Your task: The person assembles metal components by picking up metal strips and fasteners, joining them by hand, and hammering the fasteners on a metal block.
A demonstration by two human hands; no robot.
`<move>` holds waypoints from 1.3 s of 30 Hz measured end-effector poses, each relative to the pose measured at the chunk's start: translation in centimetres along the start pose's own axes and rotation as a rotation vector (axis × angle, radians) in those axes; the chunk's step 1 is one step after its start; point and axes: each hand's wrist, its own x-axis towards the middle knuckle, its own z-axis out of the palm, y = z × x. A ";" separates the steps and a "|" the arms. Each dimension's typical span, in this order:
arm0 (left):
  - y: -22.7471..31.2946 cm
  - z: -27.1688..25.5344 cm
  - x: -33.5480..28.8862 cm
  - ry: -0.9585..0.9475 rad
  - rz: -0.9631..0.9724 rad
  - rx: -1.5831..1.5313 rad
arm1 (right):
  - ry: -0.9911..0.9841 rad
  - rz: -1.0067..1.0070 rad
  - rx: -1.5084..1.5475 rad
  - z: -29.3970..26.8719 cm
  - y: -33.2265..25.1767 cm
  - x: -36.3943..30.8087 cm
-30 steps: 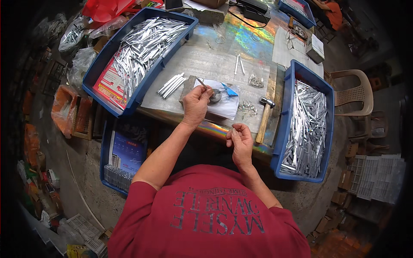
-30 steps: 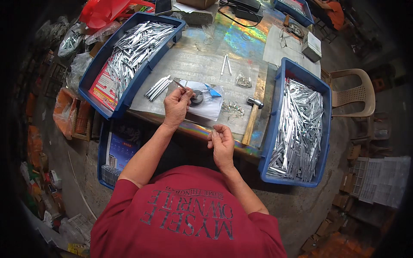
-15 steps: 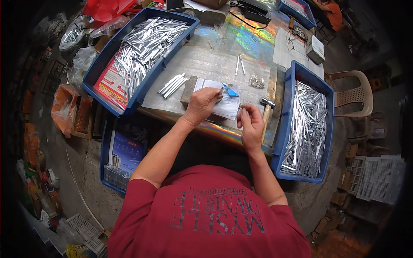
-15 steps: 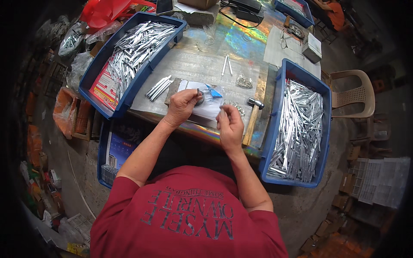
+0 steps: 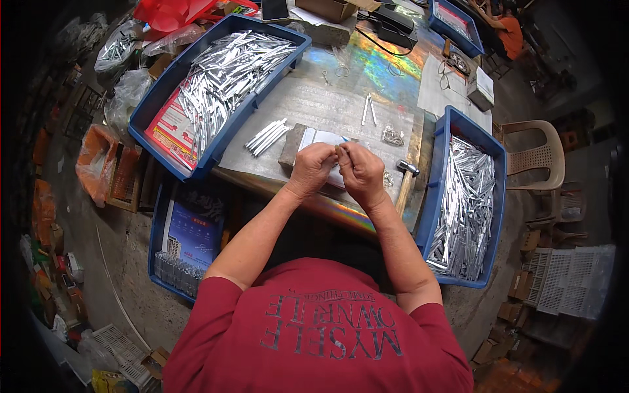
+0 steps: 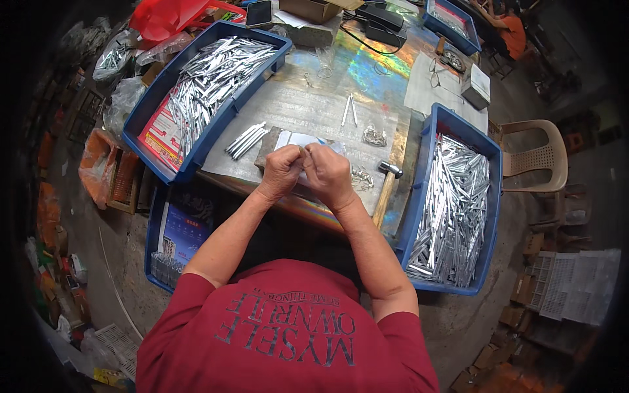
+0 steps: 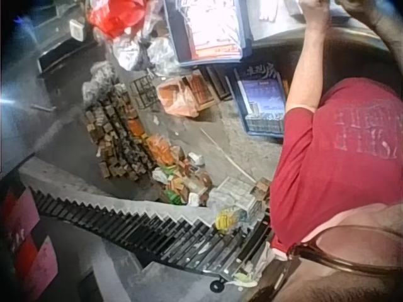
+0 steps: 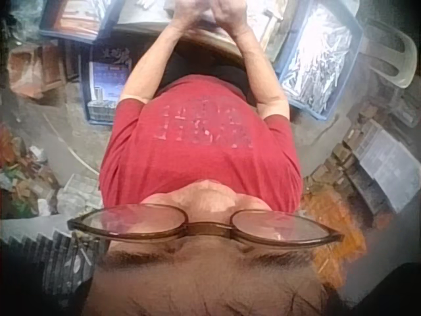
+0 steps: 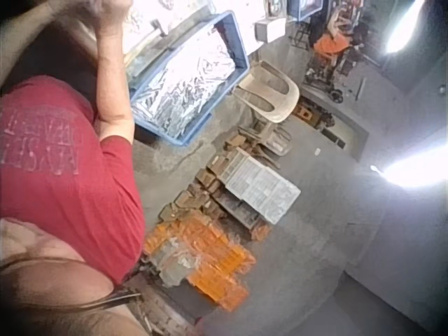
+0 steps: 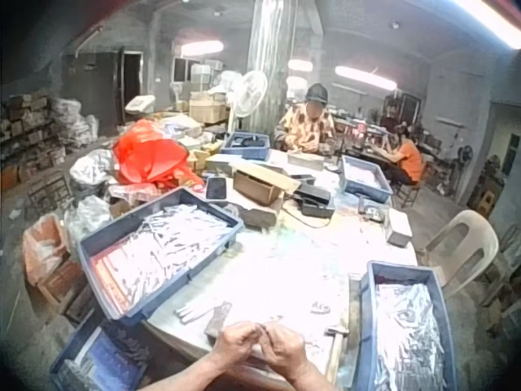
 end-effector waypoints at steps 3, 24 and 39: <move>-0.2 0.2 0.0 0.050 0.027 -0.013 | 0.016 -0.057 -0.008 0.3 0.0 -1.0; 0.0 0.4 -0.1 0.089 0.119 -0.031 | -0.035 0.587 -0.746 -6.5 3.4 -10.4; 0.1 0.1 -0.2 0.100 0.158 -0.017 | 0.059 0.940 0.649 -7.8 -2.9 -6.2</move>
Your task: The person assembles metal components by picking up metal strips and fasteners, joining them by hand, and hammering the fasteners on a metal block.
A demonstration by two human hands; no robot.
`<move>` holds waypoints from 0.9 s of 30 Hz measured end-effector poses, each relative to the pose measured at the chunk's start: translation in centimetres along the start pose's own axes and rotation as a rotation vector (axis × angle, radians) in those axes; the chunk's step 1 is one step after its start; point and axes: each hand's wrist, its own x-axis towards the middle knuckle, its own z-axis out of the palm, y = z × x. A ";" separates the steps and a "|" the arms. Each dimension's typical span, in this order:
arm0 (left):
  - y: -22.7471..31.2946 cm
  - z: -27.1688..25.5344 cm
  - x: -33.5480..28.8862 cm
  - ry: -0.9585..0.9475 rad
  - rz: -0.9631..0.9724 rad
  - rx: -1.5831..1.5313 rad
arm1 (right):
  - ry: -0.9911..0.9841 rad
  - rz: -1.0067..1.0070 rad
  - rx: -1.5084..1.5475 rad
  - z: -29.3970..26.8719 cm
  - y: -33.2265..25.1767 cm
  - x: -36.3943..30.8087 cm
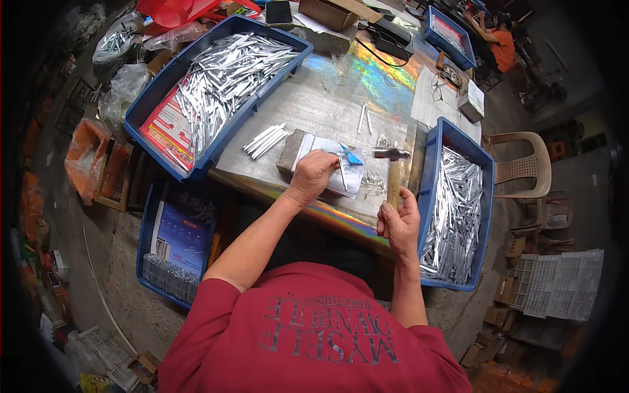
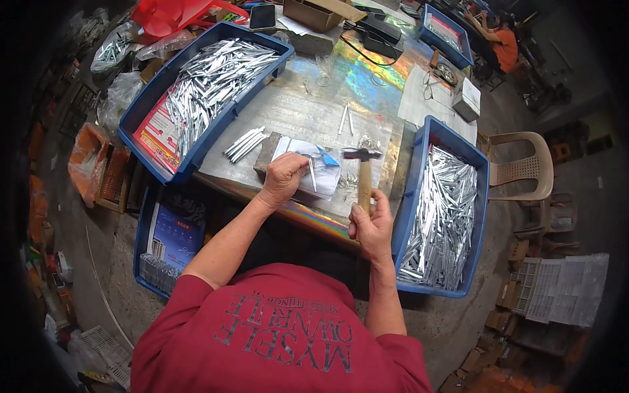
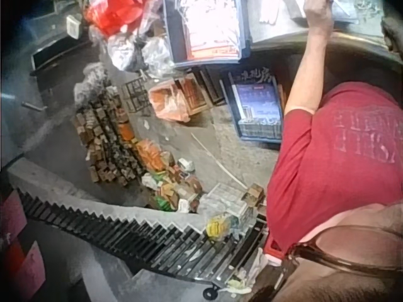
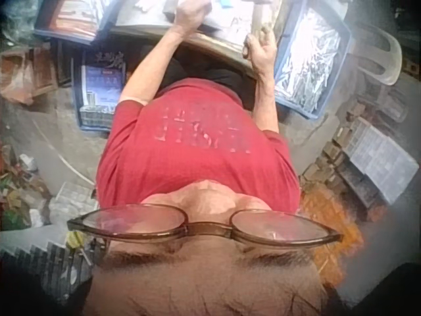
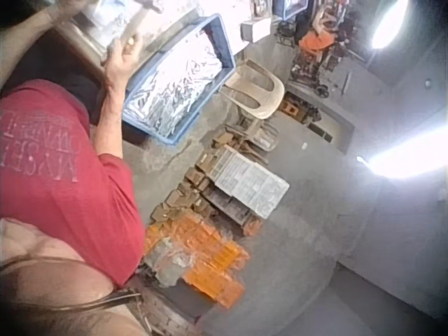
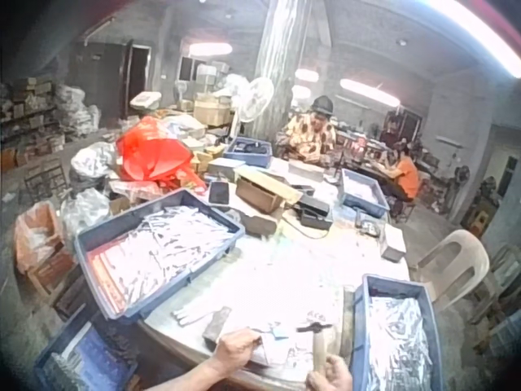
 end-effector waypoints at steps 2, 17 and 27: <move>0.0 0.0 0.0 0.001 0.007 0.011 | -0.104 -0.073 -0.186 0.4 -0.4 -0.2; 0.2 0.2 -0.2 0.011 0.010 -0.013 | -0.107 -0.719 -0.964 2.1 -6.3 -0.5; 0.1 0.1 -0.1 0.018 0.018 0.002 | 0.074 -0.696 -0.585 2.8 -9.8 -2.1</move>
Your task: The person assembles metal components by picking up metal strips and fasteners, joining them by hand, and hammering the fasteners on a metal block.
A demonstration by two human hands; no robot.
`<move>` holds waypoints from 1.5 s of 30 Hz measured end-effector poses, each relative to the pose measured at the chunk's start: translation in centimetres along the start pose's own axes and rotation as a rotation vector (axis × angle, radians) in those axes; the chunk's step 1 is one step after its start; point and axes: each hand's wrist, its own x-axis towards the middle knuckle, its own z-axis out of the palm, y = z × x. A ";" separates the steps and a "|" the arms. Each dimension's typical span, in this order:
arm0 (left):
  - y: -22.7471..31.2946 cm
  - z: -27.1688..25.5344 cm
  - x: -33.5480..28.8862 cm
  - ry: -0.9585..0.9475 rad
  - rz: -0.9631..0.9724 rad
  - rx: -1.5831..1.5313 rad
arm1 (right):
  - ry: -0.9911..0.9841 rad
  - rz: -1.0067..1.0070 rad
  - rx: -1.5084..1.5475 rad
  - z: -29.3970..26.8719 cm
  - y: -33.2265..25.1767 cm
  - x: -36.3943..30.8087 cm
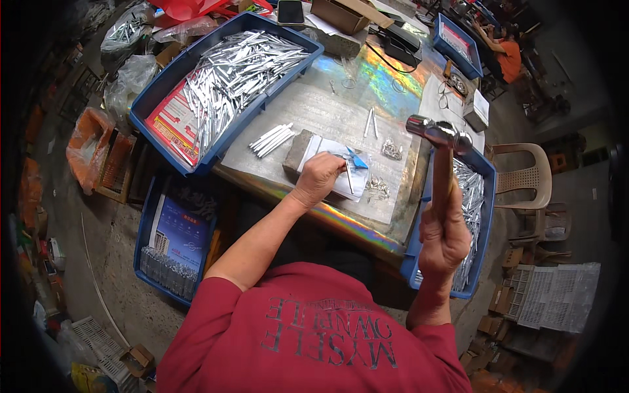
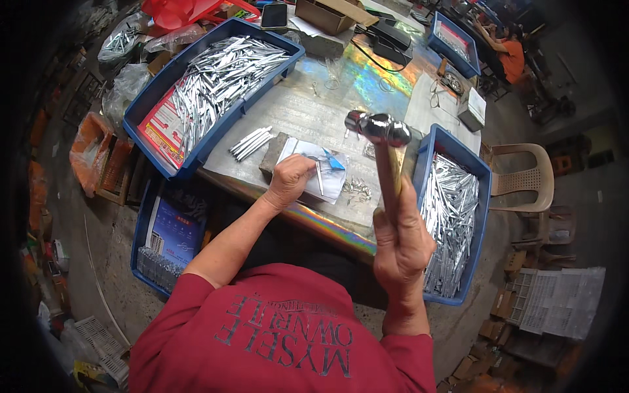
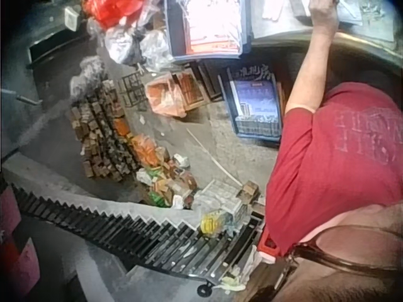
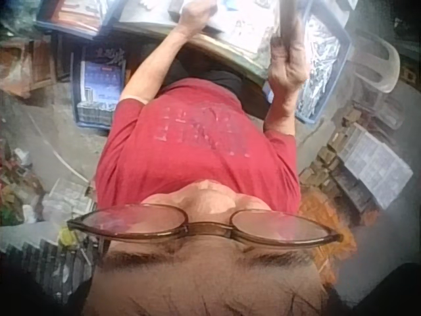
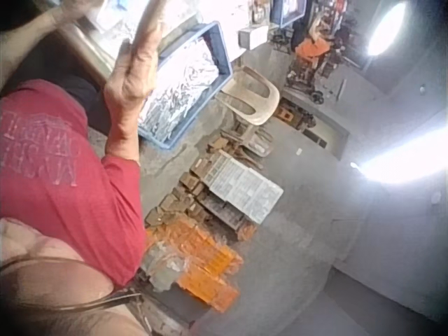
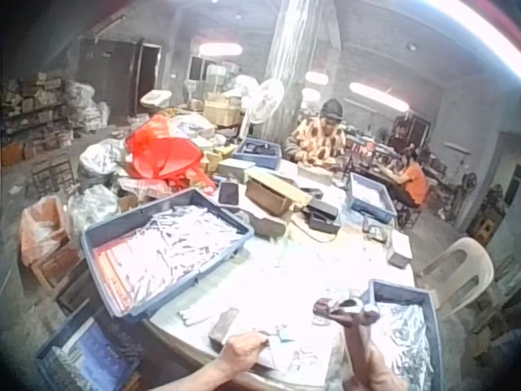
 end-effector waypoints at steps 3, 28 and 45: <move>0.0 0.4 0.1 0.006 -0.004 -0.004 | -0.296 -0.102 -0.275 2.1 4.6 -1.3; 0.6 -1.1 0.4 0.022 -0.262 -0.025 | 0.181 0.980 0.361 4.1 16.7 -7.9; 5.1 -2.2 -2.9 -0.308 -0.270 -0.057 | -0.097 -0.091 -0.001 8.2 8.3 -6.2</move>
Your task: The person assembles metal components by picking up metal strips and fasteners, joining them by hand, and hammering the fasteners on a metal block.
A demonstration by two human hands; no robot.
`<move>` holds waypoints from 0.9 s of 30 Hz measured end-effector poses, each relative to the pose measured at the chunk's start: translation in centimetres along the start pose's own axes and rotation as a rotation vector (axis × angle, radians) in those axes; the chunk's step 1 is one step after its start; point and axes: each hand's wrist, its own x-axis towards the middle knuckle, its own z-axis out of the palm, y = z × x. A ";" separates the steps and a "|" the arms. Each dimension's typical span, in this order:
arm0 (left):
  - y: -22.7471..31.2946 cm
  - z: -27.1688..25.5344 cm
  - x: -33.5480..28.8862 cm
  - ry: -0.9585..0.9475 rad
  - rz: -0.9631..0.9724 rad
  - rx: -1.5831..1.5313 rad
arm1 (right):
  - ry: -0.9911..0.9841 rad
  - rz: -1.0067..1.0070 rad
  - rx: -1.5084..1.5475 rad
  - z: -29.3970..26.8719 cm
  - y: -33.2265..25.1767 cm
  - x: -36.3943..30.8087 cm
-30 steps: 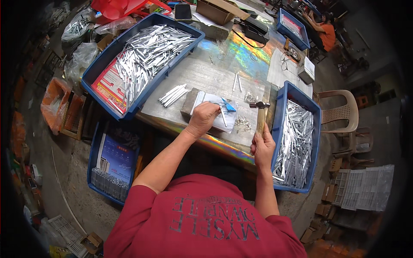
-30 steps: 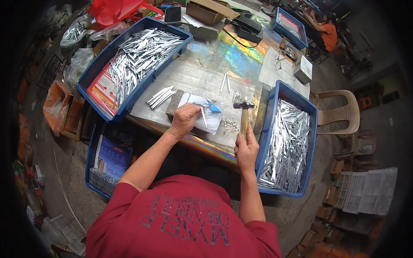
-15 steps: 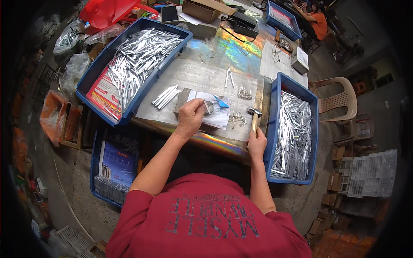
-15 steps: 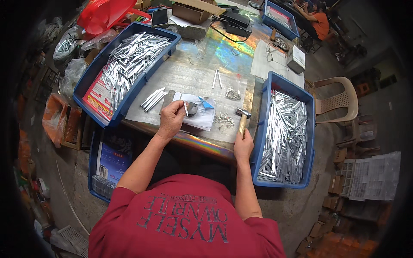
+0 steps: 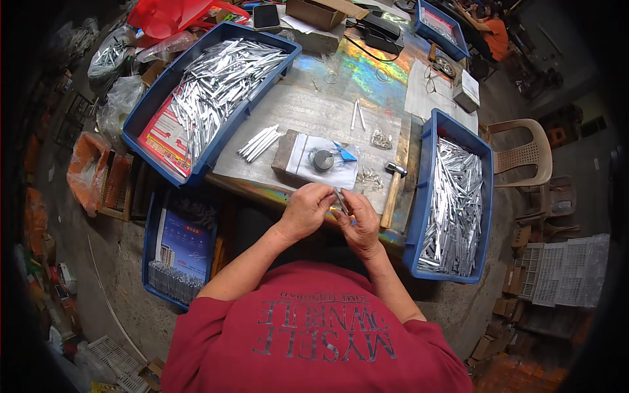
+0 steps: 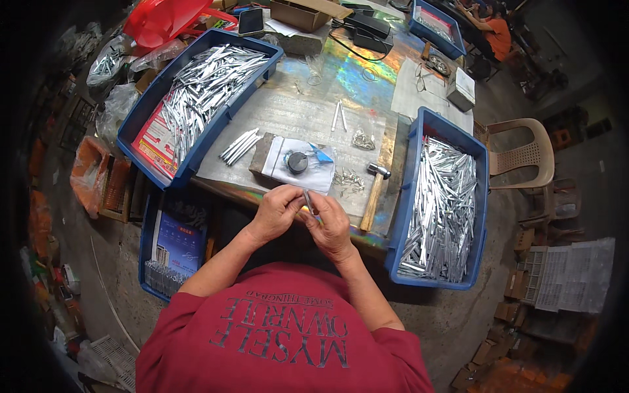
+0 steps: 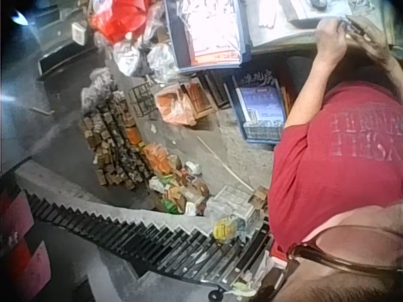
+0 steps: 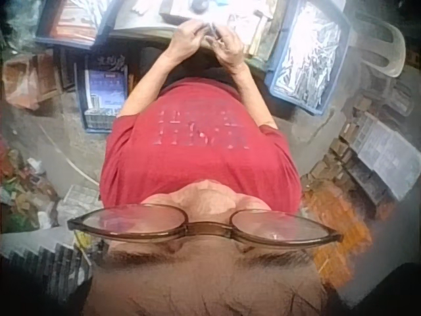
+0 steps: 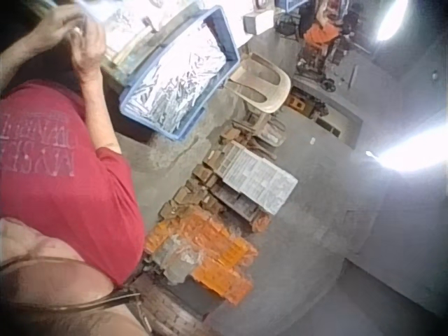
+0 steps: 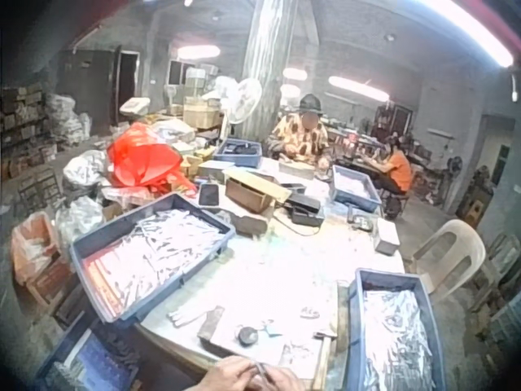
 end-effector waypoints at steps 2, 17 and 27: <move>0.1 0.1 -0.4 -0.027 0.050 0.035 | 0.015 -0.058 -0.007 0.2 -0.1 0.0; -0.3 0.5 -0.8 0.010 0.175 0.056 | 0.195 0.341 0.290 0.9 -0.1 -0.7; -0.2 0.1 -0.9 0.038 0.239 0.076 | 0.224 0.521 0.587 0.9 -0.7 0.0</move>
